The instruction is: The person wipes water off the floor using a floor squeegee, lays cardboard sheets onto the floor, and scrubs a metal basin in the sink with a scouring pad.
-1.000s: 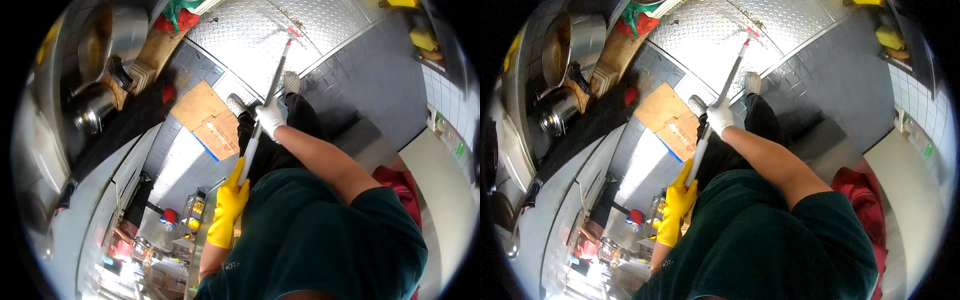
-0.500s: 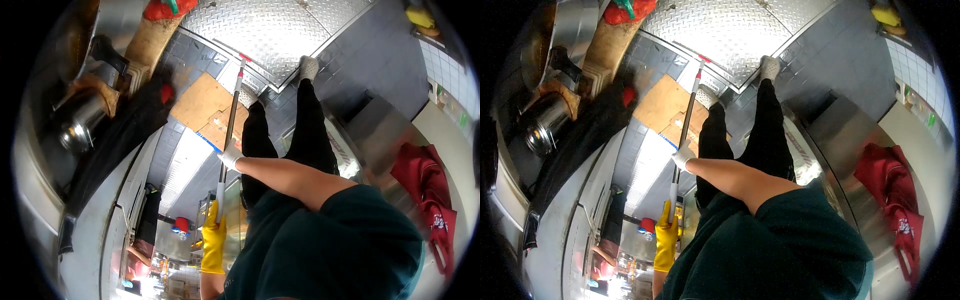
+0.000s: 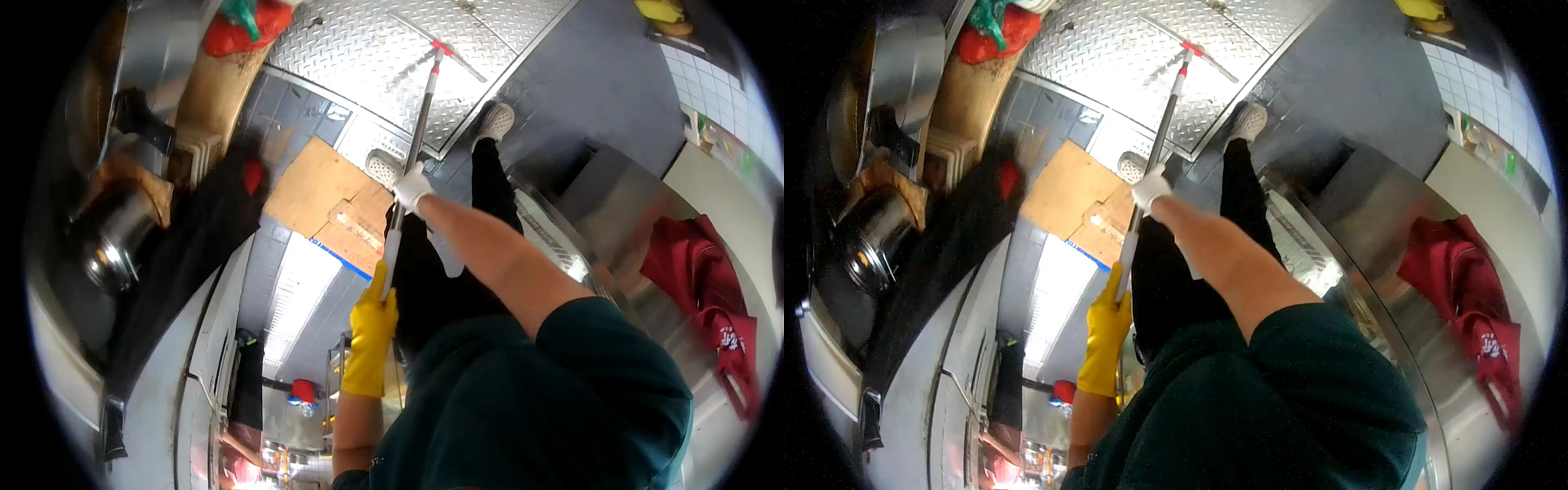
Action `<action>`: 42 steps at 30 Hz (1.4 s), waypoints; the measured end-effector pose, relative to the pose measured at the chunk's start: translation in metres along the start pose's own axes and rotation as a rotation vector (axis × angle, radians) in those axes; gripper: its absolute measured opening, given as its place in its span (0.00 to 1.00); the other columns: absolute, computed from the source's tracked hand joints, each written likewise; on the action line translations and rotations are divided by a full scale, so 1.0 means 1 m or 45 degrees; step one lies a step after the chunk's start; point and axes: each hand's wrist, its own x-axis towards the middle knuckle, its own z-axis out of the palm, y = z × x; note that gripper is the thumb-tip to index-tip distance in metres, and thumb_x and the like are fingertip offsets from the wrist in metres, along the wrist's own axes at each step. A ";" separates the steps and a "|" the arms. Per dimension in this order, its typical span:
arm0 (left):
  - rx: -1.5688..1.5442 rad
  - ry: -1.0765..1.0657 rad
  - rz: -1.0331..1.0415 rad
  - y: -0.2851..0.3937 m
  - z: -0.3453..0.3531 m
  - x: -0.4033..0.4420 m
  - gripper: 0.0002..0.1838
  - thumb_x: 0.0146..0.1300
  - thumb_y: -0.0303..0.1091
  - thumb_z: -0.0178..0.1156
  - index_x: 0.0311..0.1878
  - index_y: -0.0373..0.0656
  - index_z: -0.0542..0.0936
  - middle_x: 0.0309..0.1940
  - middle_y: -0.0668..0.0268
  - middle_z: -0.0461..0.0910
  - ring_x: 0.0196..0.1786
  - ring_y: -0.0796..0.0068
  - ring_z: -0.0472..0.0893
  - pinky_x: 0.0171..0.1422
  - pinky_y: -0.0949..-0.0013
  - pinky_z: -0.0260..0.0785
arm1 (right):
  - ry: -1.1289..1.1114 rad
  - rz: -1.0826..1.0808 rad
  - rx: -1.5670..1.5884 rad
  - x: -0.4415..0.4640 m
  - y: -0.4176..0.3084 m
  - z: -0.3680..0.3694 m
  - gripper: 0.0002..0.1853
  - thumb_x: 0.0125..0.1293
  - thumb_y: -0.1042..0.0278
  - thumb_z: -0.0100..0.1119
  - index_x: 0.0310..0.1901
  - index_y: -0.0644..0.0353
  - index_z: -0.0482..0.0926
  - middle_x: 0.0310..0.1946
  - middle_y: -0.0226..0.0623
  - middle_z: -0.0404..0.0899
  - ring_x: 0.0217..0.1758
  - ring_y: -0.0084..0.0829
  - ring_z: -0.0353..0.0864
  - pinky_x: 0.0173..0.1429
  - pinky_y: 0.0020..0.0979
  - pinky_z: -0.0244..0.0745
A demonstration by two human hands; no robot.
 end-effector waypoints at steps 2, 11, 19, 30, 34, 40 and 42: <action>0.029 -0.024 0.011 0.040 0.009 0.022 0.31 0.67 0.34 0.59 0.75 0.56 0.68 0.48 0.44 0.82 0.49 0.40 0.82 0.54 0.53 0.76 | 0.008 -0.196 -0.285 0.061 0.014 -0.021 0.31 0.70 0.58 0.56 0.58 0.77 0.55 0.35 0.60 0.82 0.43 0.57 0.85 0.43 0.50 0.79; 0.143 0.018 0.062 0.062 -0.005 -0.048 0.32 0.69 0.34 0.59 0.76 0.54 0.67 0.54 0.43 0.81 0.52 0.43 0.84 0.55 0.55 0.77 | -0.092 -0.099 0.135 -0.077 -0.021 -0.066 0.34 0.67 0.63 0.57 0.63 0.74 0.51 0.35 0.65 0.82 0.38 0.56 0.86 0.41 0.49 0.83; -0.176 -0.021 -0.242 0.005 -0.024 -0.153 0.29 0.68 0.29 0.60 0.73 0.44 0.70 0.62 0.47 0.79 0.59 0.60 0.83 0.61 0.68 0.72 | -0.335 0.075 0.145 -0.178 0.028 0.041 0.47 0.65 0.63 0.54 0.74 0.76 0.36 0.41 0.69 0.81 0.45 0.60 0.84 0.52 0.52 0.77; 0.147 -0.173 -0.021 0.158 0.041 -0.010 0.32 0.70 0.37 0.58 0.77 0.54 0.64 0.47 0.40 0.82 0.48 0.39 0.83 0.52 0.51 0.76 | -0.083 -0.432 -0.758 0.020 0.027 -0.128 0.19 0.62 0.66 0.63 0.51 0.70 0.77 0.30 0.47 0.86 0.41 0.49 0.87 0.50 0.59 0.73; 0.067 -0.093 0.070 0.191 0.062 0.016 0.32 0.69 0.36 0.59 0.77 0.54 0.65 0.48 0.40 0.82 0.49 0.39 0.83 0.54 0.52 0.76 | -0.076 -0.281 -0.234 0.084 0.026 -0.166 0.24 0.64 0.70 0.58 0.58 0.74 0.66 0.40 0.56 0.83 0.44 0.54 0.87 0.49 0.57 0.78; 0.078 -0.056 -0.093 0.161 0.036 -0.052 0.30 0.69 0.35 0.60 0.75 0.48 0.68 0.55 0.43 0.81 0.58 0.43 0.81 0.63 0.55 0.73 | -0.085 -0.148 0.110 -0.051 0.010 -0.145 0.42 0.67 0.63 0.55 0.71 0.71 0.40 0.35 0.65 0.82 0.40 0.59 0.85 0.43 0.51 0.80; 0.088 0.035 -0.048 0.125 0.029 -0.092 0.31 0.69 0.33 0.62 0.74 0.47 0.68 0.60 0.48 0.79 0.63 0.48 0.79 0.69 0.58 0.70 | -0.167 -0.178 0.200 -0.105 0.008 -0.122 0.48 0.64 0.68 0.55 0.73 0.82 0.33 0.36 0.66 0.83 0.40 0.57 0.86 0.45 0.48 0.80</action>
